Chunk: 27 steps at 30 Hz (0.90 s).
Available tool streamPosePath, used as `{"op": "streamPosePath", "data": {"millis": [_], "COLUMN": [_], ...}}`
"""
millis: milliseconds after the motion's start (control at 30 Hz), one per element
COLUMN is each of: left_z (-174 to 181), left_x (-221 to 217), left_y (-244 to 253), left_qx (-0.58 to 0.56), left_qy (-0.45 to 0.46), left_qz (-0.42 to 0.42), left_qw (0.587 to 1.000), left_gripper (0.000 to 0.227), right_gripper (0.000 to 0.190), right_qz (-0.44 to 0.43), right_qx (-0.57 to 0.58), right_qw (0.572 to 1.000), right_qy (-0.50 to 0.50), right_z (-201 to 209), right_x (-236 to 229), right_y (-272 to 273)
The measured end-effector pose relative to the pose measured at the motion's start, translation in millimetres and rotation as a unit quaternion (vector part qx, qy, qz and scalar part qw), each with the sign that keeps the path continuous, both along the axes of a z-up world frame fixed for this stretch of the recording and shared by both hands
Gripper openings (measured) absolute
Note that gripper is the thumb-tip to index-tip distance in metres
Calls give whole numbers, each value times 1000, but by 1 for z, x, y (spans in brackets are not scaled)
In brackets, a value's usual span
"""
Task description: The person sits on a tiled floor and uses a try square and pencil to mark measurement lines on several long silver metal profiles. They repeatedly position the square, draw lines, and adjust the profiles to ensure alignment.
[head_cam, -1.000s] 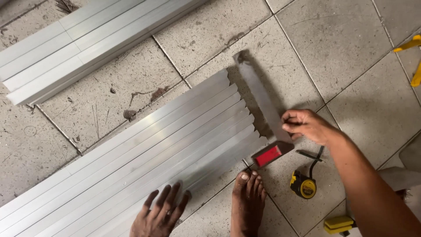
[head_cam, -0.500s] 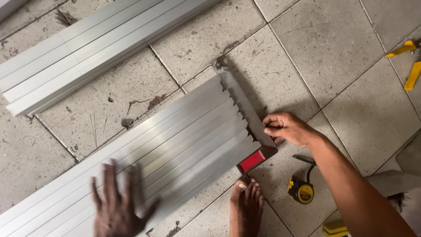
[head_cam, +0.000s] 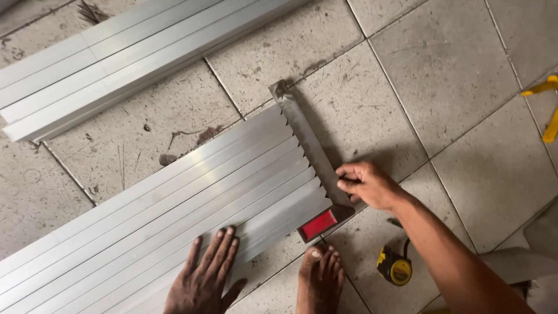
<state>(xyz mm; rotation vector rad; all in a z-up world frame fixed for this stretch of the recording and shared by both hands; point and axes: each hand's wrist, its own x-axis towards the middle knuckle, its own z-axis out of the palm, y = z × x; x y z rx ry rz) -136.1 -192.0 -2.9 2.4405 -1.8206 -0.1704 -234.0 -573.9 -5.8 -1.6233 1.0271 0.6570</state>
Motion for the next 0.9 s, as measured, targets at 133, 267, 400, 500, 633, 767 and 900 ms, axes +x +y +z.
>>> {"op": "streamPosePath", "data": {"millis": [133,267,400,500,633,767,900], "left_z": [4,-7,-5,-6,14,24,25], "left_x": [5,0,-8,-13,17,72,87], "left_y": [-32,-59,-84,-85,-77,-62,-52], "left_qx": [-10,-9,-27,-39,1,-59,-48], "left_qy": [15,35,24,9,-23,-66,-2], "left_qz": [-25,-51,-65,-74,14,124,85], "left_qw": [1000,998,997,996,1000,988,995], "left_gripper": [76,78,69,71,87,79,80], "right_gripper": [39,35,33,35,35,29,26], "right_qz": [14,16,26,18,0,21,32], "right_qx": [9,-35,-47,-37,-29,-28,-34], "right_qw": [1000,999,999,999,1000,999,999], "right_qy": [11,23,12,11,13,10,18], "right_z": [11,16,15,16,13,11,14], "right_x": [9,11,7,8,7,4,6], "right_y": [1,7,8,8,5,5,5]}}
